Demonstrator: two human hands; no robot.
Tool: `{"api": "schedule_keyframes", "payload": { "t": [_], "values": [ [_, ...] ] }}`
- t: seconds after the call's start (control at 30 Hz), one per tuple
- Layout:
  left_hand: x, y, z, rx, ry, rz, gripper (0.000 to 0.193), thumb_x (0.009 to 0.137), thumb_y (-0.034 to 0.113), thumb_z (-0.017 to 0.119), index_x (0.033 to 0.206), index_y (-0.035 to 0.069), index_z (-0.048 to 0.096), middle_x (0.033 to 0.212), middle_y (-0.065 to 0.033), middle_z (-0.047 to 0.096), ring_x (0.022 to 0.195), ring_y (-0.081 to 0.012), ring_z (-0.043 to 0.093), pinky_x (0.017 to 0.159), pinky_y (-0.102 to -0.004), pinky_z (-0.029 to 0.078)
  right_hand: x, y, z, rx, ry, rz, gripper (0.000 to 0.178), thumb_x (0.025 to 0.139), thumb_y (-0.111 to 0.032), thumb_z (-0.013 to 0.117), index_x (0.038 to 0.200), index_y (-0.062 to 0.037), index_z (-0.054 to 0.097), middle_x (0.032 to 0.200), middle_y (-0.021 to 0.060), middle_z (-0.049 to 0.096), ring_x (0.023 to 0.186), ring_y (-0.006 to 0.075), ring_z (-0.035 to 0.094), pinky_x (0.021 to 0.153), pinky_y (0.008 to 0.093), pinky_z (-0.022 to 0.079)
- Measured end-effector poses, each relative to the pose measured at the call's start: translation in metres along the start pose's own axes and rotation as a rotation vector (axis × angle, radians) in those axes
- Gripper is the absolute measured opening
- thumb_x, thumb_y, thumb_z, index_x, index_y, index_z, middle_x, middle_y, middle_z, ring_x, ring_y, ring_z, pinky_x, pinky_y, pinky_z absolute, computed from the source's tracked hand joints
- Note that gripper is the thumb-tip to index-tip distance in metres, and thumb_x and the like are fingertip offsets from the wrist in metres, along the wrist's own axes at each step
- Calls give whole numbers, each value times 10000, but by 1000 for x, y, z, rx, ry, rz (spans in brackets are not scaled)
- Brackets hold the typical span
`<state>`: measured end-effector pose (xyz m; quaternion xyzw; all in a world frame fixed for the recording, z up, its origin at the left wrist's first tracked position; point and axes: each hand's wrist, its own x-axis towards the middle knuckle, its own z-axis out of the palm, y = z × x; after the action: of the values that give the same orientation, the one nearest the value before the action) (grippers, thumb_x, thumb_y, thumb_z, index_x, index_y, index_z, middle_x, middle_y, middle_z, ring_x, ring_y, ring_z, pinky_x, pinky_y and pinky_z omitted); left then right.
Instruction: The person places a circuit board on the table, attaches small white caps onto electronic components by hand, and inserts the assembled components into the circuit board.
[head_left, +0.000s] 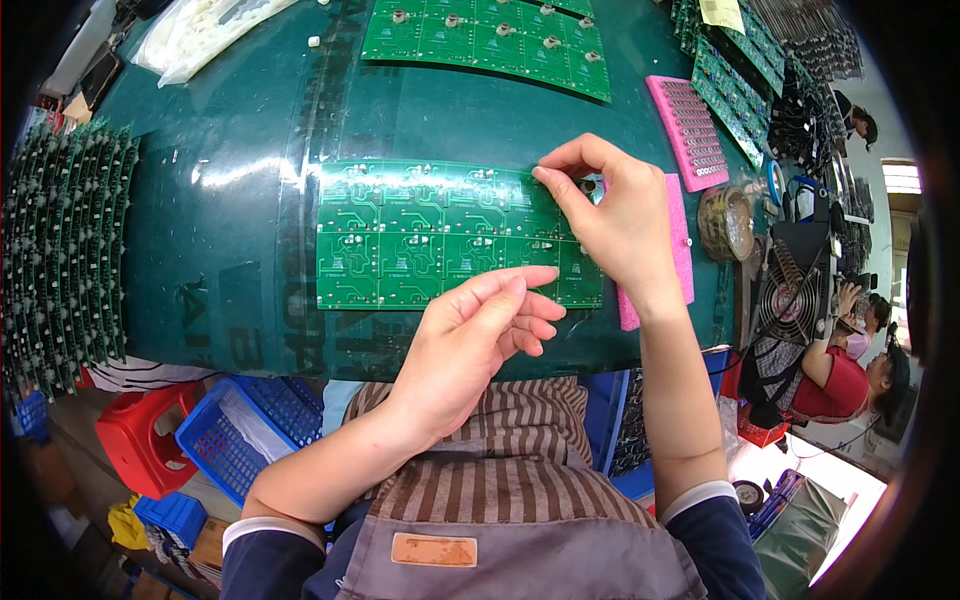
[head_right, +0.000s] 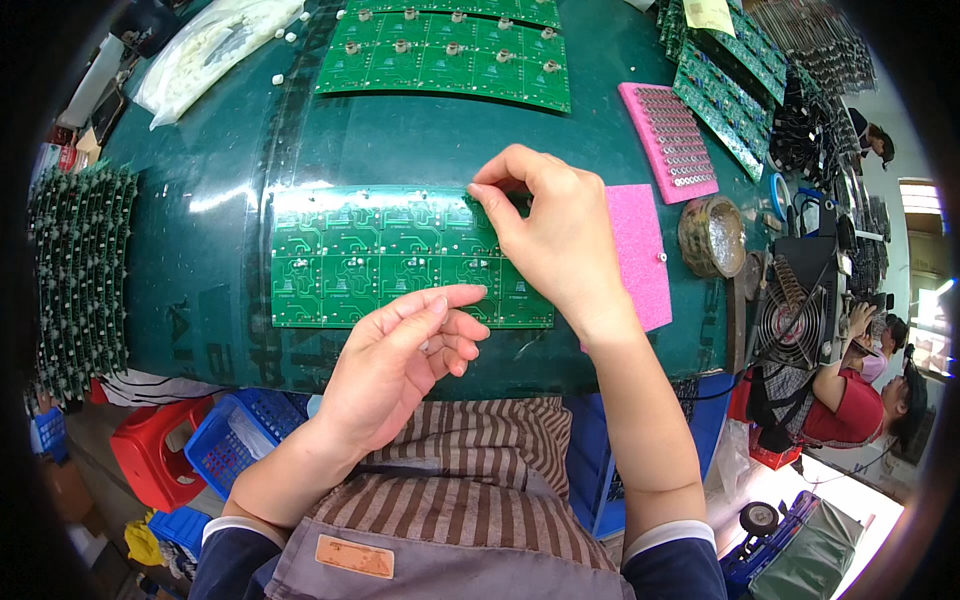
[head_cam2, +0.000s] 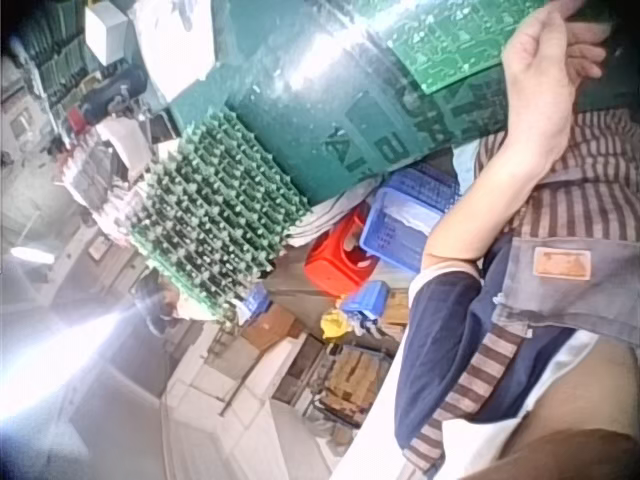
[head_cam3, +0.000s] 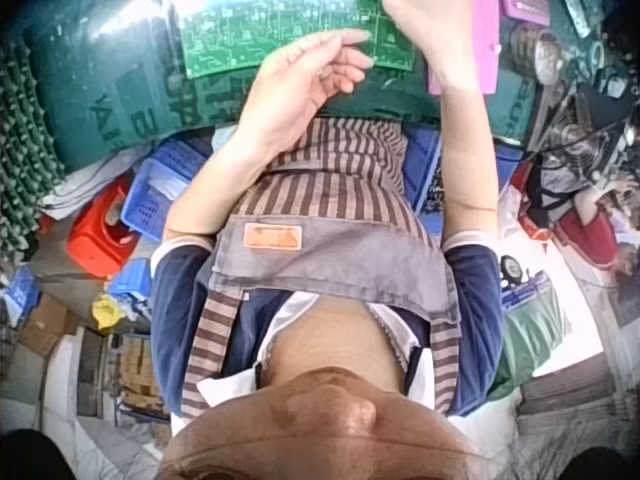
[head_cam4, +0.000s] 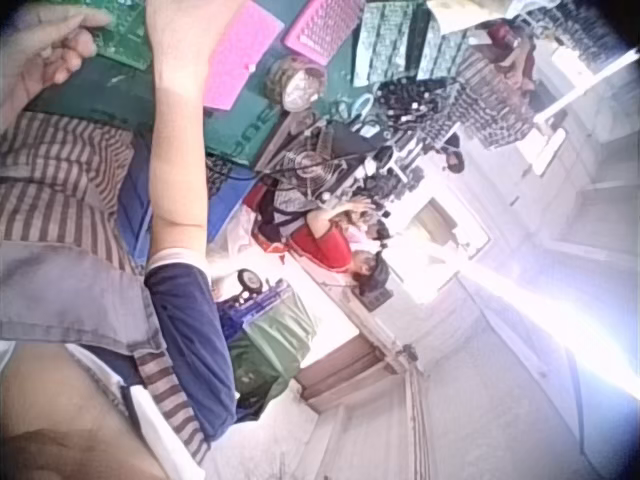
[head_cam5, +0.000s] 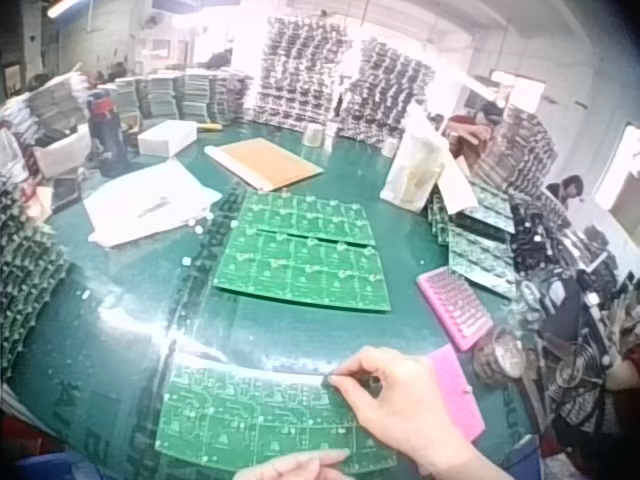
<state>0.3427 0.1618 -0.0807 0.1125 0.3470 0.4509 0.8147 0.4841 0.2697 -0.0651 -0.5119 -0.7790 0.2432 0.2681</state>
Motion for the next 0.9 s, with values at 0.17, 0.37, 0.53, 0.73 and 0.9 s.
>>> {"api": "schedule_keyframes", "payload": {
  "t": [0.17,0.37,0.53,0.73,0.9],
  "values": [
    [1,-1,4,30,15,-2,332,975,194,428,1229,-16,473,1057,-132,618,836,-122,595,756,-256,479,-11,8,4,-71,57,-77,83,724,-55,692,777,-31,633,833,96,666,812,232,638,685,320,486],
    [1,-8,-2,14,15,70,214,961,204,469,1096,44,516,1111,-161,592,884,-154,603,785,-275,491,-27,15,-14,-230,173,-249,129,716,-42,683,841,-53,654,995,95,653,953,258,596,865,357,412],
    [0,-5,-1,106,-11,68,220,935,165,523,1107,29,547,1043,-123,617,852,-138,595,759,-255,485,-73,37,-54,-433,502,234,120,767,-39,661,883,-15,646,834,100,611,735,209,579,651,299,466],
    [-1,-5,3,123,11,69,246,904,121,572,1128,21,566,1005,-104,627,834,-128,588,744,-246,485,-94,73,-56,-307,511,279,88,810,-24,616,896,-8,631,744,83,597,585,180,551,544,272,450],
    [-1,-5,6,58,63,86,233,888,102,596,1089,-15,589,970,-110,634,830,-131,594,740,-250,495,-91,54,-50,-390,581,268,59,817,20,585,867,7,614,778,102,628,686,154,605,609,287,475]
  ]
}}
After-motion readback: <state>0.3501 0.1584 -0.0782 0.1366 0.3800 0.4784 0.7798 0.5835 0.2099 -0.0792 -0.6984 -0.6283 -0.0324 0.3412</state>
